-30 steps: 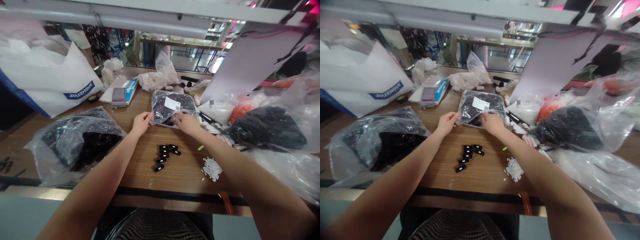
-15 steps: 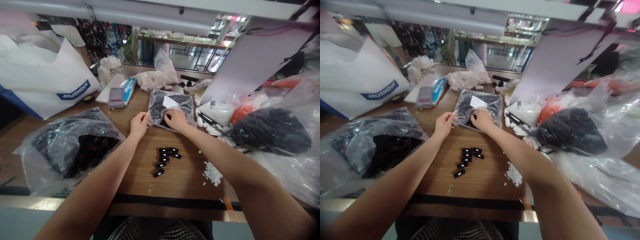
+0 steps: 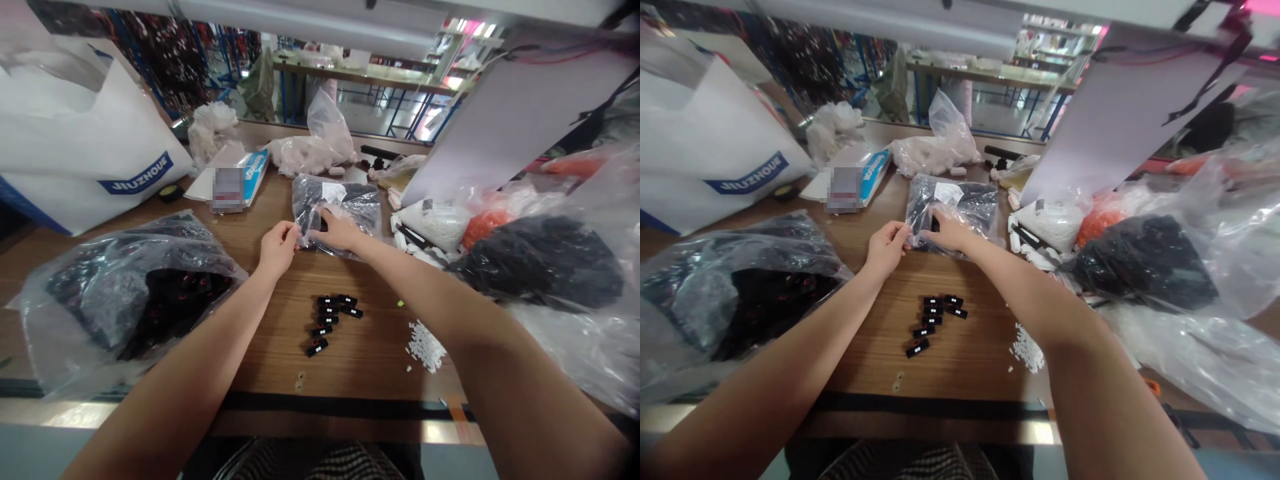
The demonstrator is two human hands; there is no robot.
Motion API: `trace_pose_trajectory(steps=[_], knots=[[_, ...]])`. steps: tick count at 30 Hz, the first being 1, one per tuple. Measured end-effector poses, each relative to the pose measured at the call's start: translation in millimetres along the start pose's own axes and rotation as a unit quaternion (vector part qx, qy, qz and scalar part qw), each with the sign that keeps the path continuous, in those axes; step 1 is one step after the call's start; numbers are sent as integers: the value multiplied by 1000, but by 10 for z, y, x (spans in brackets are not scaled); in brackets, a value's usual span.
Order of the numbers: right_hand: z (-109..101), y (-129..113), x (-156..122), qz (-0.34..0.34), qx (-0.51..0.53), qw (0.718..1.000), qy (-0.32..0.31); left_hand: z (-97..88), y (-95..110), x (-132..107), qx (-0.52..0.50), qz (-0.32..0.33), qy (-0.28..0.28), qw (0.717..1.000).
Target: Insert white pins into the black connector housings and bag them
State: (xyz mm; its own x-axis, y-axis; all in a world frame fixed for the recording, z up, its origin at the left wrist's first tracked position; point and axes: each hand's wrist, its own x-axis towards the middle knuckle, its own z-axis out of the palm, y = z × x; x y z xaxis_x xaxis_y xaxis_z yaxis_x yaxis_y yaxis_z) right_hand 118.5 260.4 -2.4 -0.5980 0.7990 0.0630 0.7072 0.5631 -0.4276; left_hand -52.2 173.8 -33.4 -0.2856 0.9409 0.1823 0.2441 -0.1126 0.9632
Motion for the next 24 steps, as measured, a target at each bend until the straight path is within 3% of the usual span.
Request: trace_pose_trajectory(steps=[9, 18, 24], knots=[[93, -108, 7, -79, -18, 997, -7, -37, -48, -4, 68, 46, -2, 997], [-151, 77, -580, -70, -50, 996, -5, -31, -36, -6, 137, 59, -10, 989], [-198, 2, -779, -73, -84, 994, -6, -32, 26, -23, 174, 63, -17, 982]])
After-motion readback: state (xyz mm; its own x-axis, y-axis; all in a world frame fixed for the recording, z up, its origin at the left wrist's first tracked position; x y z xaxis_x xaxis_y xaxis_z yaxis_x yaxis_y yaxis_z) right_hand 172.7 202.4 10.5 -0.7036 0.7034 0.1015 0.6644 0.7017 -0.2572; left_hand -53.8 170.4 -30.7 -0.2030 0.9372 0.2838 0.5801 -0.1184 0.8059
